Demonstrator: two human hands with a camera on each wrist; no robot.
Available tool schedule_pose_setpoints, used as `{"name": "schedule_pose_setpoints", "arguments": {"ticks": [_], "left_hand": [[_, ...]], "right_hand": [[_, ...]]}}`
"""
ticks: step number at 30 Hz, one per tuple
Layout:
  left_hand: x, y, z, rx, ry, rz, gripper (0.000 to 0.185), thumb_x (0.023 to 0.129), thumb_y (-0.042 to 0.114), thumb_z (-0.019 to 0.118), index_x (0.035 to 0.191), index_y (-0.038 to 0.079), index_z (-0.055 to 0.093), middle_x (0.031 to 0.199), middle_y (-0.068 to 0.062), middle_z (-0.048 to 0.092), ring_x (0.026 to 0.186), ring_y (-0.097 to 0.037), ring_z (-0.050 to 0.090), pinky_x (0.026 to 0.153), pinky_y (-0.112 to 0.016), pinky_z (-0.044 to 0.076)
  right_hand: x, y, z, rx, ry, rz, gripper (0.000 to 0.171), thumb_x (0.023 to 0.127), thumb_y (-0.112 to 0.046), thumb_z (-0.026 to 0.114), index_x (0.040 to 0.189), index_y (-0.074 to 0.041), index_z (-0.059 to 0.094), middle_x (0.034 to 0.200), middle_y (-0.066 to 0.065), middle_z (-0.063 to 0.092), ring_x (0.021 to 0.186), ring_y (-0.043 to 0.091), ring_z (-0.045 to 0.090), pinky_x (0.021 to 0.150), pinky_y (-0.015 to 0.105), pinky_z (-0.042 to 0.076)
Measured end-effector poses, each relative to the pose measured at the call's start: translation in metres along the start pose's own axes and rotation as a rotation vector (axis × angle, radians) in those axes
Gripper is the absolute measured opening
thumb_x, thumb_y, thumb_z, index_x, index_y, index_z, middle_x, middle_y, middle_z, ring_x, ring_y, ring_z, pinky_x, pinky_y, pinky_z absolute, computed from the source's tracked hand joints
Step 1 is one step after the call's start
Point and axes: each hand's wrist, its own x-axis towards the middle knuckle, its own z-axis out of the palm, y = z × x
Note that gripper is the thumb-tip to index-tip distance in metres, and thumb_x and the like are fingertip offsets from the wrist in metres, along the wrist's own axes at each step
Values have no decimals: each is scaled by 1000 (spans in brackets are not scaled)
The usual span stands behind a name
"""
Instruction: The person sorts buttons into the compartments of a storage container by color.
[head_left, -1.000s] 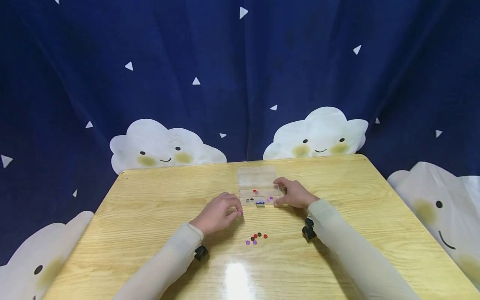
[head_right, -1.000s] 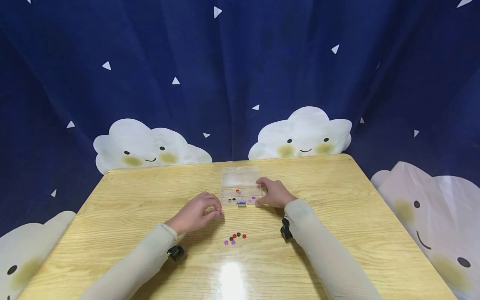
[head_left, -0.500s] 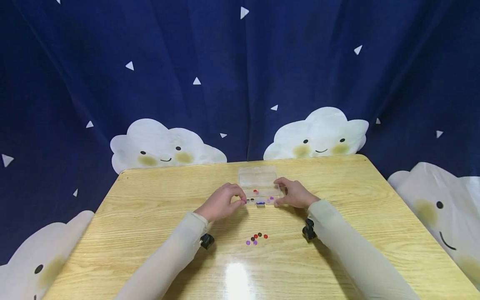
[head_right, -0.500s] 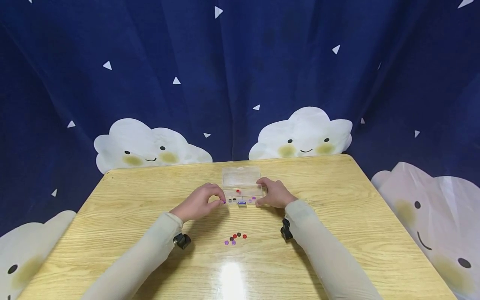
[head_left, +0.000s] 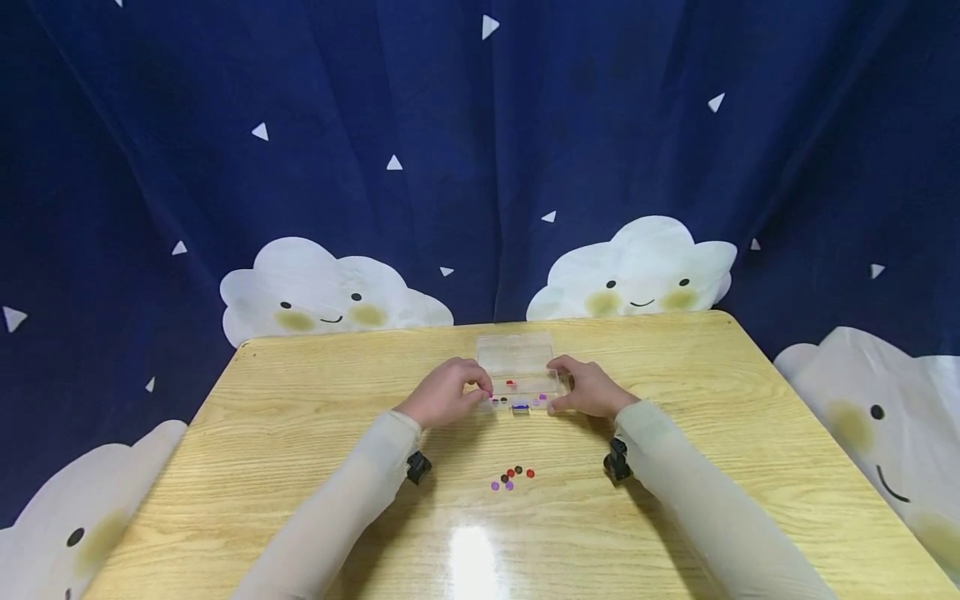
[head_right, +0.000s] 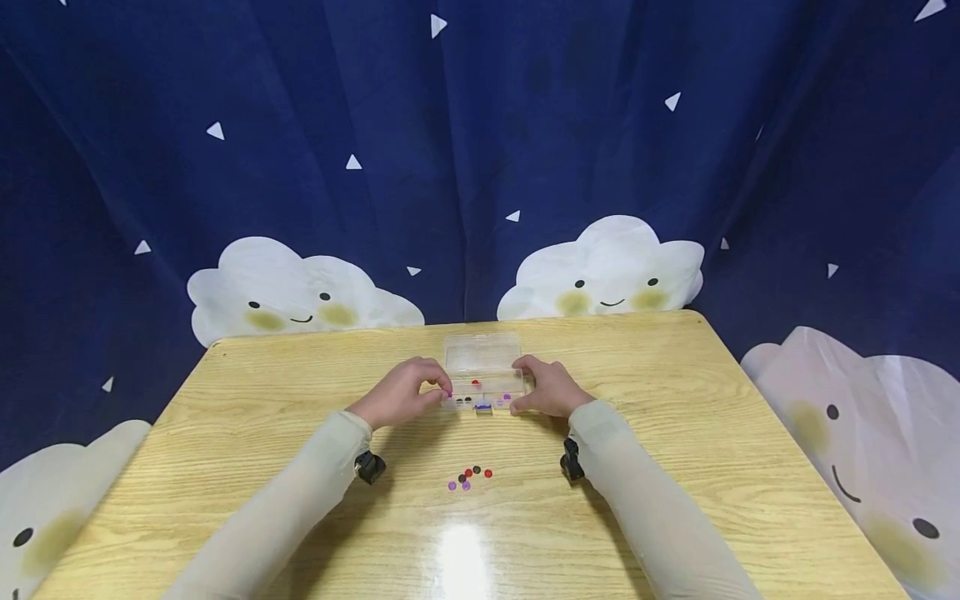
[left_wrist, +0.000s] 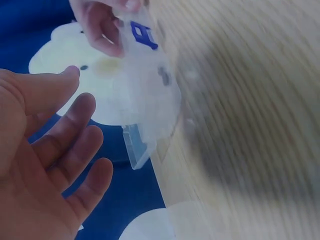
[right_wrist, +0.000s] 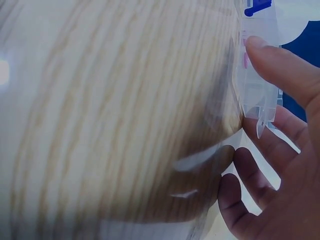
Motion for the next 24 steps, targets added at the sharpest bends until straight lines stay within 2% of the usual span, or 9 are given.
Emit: {"name": "schedule_pose_setpoints", "arguments": {"ticks": [4,9,15,24], "left_hand": [[4,-6,0,33,-2,-24,8,92,11,67,90,12,75,92,0,73,91,-18,65,93,-37,51],[11,-9,0,38,-15,-60,6,92,13,68,90,12,74,92,0,72,95,-22,66,92,-37,51],[20,-5,6,50,-44,-47,7,93,15,68,90,13,74,92,1,71,91,-20,65,97,-38,50],[36,4,17,85,-58,-82,9,94,18,67,93,16,75,93,3,71,91,-16,62,91,-33,51]], "right_hand": [[0,-1,0,-10,-1,-3,76,78,-29,84,142,-10,46,144,23,52,132,42,50,109,55,42],[1,-1,0,-4,-5,3,76,78,-29,84,142,-10,47,143,23,53,131,41,50,109,55,42],[0,-1,0,-5,-12,17,77,79,-30,84,143,-12,46,144,22,52,131,40,51,109,54,43],[2,0,0,-16,-1,13,77,78,-30,84,142,-12,47,143,22,53,132,41,50,110,54,41]]}}
